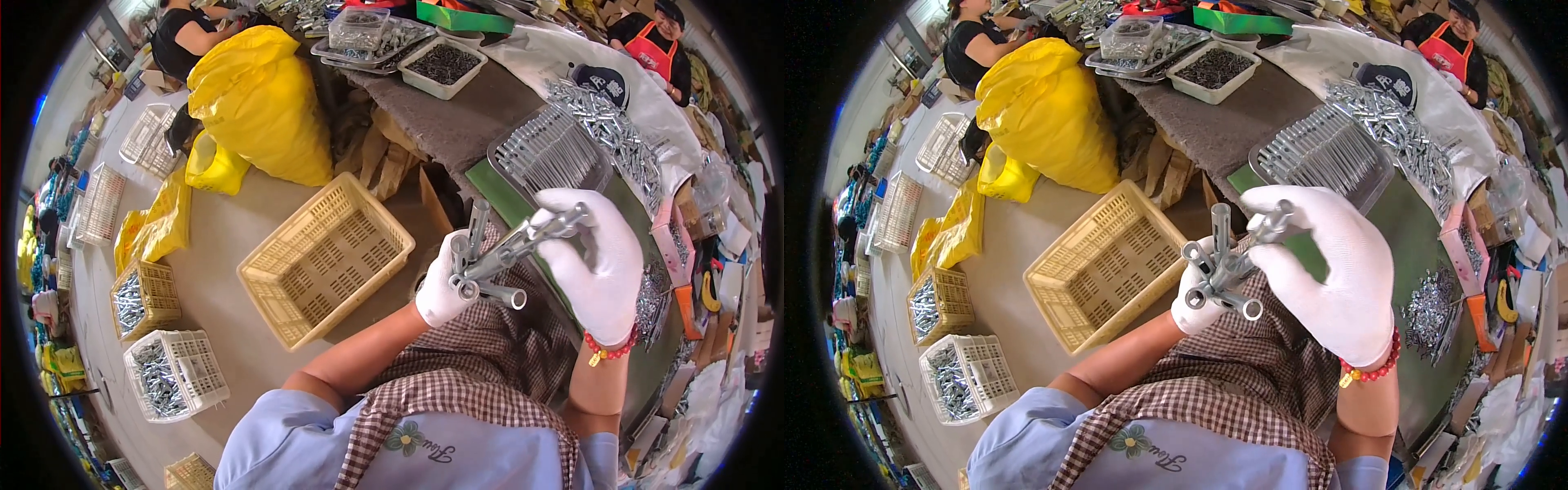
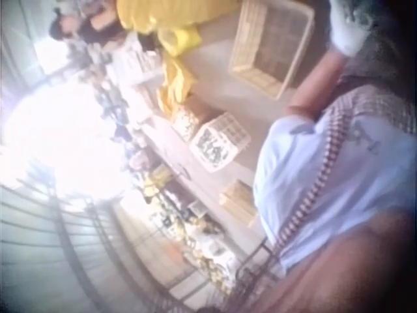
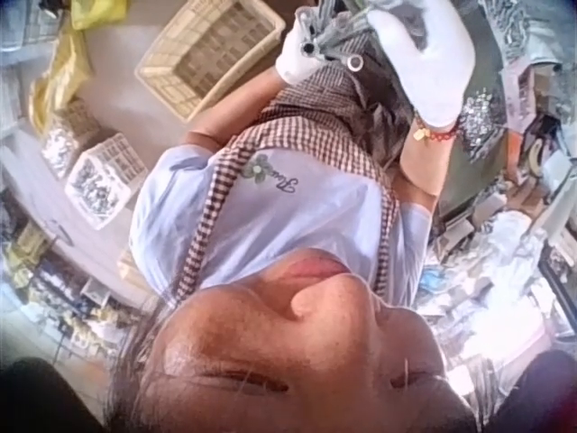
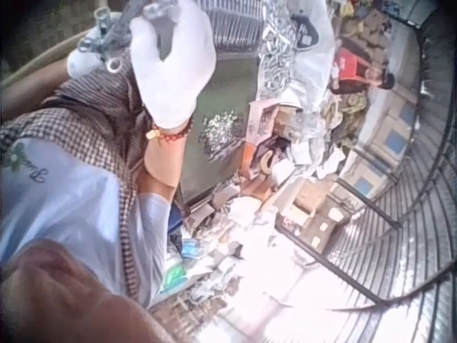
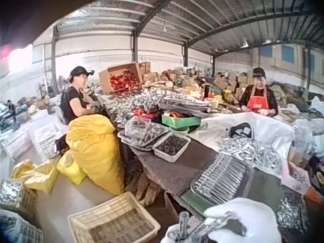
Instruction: Assembling small metal components by inserting rods into a circular frame.
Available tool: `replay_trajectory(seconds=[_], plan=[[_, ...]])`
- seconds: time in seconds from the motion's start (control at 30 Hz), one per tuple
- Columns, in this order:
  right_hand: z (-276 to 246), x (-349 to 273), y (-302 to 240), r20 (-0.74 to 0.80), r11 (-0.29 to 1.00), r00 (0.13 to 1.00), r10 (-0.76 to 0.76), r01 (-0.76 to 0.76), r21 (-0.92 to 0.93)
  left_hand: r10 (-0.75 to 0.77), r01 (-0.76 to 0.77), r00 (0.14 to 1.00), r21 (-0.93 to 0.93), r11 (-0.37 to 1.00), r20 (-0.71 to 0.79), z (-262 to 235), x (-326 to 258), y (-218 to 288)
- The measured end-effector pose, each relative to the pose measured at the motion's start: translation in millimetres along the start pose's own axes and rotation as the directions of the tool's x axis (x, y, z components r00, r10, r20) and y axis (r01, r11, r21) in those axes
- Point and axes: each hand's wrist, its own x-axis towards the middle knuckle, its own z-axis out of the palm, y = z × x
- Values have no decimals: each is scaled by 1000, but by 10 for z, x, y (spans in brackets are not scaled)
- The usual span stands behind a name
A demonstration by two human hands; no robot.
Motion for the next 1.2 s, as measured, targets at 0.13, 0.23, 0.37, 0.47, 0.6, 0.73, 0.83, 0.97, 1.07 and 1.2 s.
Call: replay_trajectory(seconds=[0.13, 0.23, 0.37, 0.47, 0.6, 0.73, 0.83, 0.97, 1.07, 1.2], plan=[[22, 67, 10, 168, 941, 967, -190, 228, -249, 0, 0, 1000, 23, 1000, -13, 31, 21, 27], [24, 68, 0, 165, 923, 963, -211, 252, -290, -94, 95, 995, -8, 995, 32, 5, 48, 110], [26, 81, 57, 225, 888, 938, -262, 326, -325, -139, 144, 988, -75, 987, 61, 34, 68, 235], [-33, 117, 71, 261, 901, 943, -208, 288, -323, -110, 111, 993, -42, 993, 33, 41, 55, 182], [-83, 100, 129, 204, 977, 957, 208, -213, 0, -112, 107, 993, 143, 984, 29, 38, 50, 157], [-73, 112, 204, 176, 974, 962, 207, -219, 50, -103, 97, 994, 192, 977, 24, 55, 83, 227], [-74, 134, 189, 193, 991, 976, 104, -85, -103, -47, 47, 999, 98, 994, -9, 54, 69, 83], [-112, 180, 280, 277, 952, 950, -144, 209, -222, 3, 0, 1000, 156, 988, -16, 19, 49, 120], [-123, 201, 342, 304, 971, 939, -160, 205, -121, 10, -11, 1000, 109, 994, 5, 32, 46, 125], [-139, 240, 327, 309, 990, 946, -97, 123, -68, 7, -7, 1000, 146, 989, 4, 10, 53, 50]])
